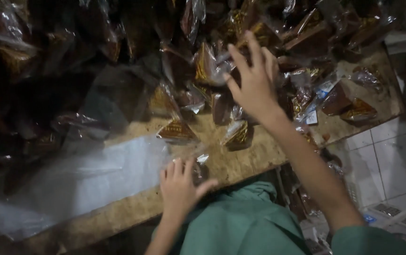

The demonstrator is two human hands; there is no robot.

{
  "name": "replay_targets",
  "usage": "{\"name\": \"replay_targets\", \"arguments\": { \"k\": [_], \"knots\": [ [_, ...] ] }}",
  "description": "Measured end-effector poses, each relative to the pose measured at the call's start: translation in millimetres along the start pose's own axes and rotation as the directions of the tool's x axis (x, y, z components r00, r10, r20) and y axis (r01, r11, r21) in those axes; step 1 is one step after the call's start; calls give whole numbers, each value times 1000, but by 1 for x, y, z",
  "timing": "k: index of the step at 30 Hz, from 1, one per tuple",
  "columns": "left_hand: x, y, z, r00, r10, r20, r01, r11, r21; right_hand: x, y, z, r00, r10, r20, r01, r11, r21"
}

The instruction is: Packing individually wrapped triangular cakes into larger plastic bags and sealing them with a stapler.

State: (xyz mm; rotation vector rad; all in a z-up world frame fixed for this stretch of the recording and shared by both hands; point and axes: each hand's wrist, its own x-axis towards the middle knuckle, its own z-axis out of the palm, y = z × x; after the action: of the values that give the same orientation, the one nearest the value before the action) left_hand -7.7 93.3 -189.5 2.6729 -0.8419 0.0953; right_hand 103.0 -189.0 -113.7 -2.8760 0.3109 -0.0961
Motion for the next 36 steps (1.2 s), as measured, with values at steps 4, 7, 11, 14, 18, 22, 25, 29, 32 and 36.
{"name": "replay_targets", "arguments": {
  "k": [4,7,11,14,18,22,25,29,32,36],
  "knots": [
    [-13,15,-13,992,-93,82,104,983,-149,-74,-49,-32,992,-80,-93,87,993,74],
    [11,2,-20,998,-43,-41,38,994,-103,-91,-45,-22,926,-98,364,111,994,-15],
    [55,-11,-32,994,33,-101,-24,995,94,-124,12,51,910,-117,397,253,916,-311],
    [85,-23,-25,998,8,-64,2,990,144,-133,1,60,984,-142,110,154,982,-106],
    [55,-9,21,972,-206,-115,161,934,-318,-136,-29,36,664,411,625,-726,555,406],
    [16,28,25,969,-129,-213,-45,751,-659,-134,-66,25,763,185,619,-521,-391,759],
    [18,40,-16,987,-103,-126,34,886,-461,-134,-53,31,931,298,211,-295,271,916],
    [-3,19,15,975,-172,-138,160,983,-93,-154,-12,82,966,118,231,-165,968,192],
    [-1,6,13,985,-140,-105,132,988,-80,-161,-20,70,990,100,102,-122,965,234],
    [-7,10,10,989,-147,-13,147,988,48,-157,-51,38,988,51,147,-124,829,546]
  ]
}}
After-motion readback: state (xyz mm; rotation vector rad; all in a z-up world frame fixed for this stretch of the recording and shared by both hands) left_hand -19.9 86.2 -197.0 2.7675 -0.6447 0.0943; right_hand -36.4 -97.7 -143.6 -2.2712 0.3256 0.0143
